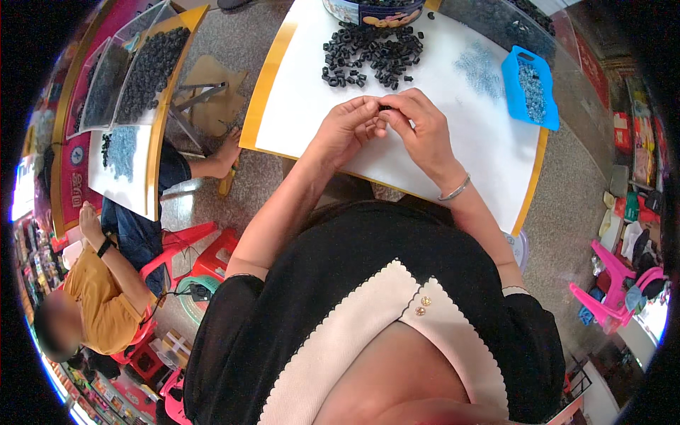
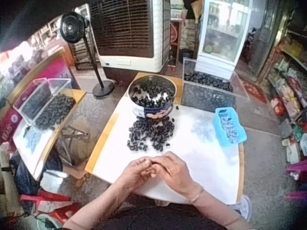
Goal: The person assembles small black plastic housings by hand, inserting small blue plastic inserts into them at a table.
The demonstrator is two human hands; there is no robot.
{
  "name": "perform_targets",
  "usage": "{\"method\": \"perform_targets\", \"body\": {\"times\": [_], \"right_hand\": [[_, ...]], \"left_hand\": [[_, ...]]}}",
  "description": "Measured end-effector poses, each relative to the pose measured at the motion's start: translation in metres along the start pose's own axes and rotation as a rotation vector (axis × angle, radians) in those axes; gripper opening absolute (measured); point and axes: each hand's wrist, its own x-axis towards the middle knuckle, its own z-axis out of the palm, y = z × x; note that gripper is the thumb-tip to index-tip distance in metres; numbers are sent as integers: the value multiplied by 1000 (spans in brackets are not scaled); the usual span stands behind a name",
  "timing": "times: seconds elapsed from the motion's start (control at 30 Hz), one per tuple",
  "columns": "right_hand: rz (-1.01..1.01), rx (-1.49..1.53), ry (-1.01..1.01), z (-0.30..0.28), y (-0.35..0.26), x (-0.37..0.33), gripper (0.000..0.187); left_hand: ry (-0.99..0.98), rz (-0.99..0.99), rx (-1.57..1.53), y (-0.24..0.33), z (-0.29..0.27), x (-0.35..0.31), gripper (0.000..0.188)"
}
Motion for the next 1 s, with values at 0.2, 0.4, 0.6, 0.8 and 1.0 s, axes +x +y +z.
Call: {"method": "perform_targets", "body": {"times": [0.2,0.4,0.6,0.8,1.0], "right_hand": [[218,367,54,13,-1,-2,20],[363,646,84,16,-1,-1,17],[467,938,194,5,-1,3,17],[441,942,96,-8,5,4,16],[476,953,30,-12,5,2,16]], "left_hand": [[-50,44,-65,-4,-8,0,22],[-68,103,-104,-8,-8,2,24],[-16,65,-164,-5,-8,0,28],[-8,68,-225,-4,-10,1,29],[-41,64,-265,-5,-11,1,27]]}}
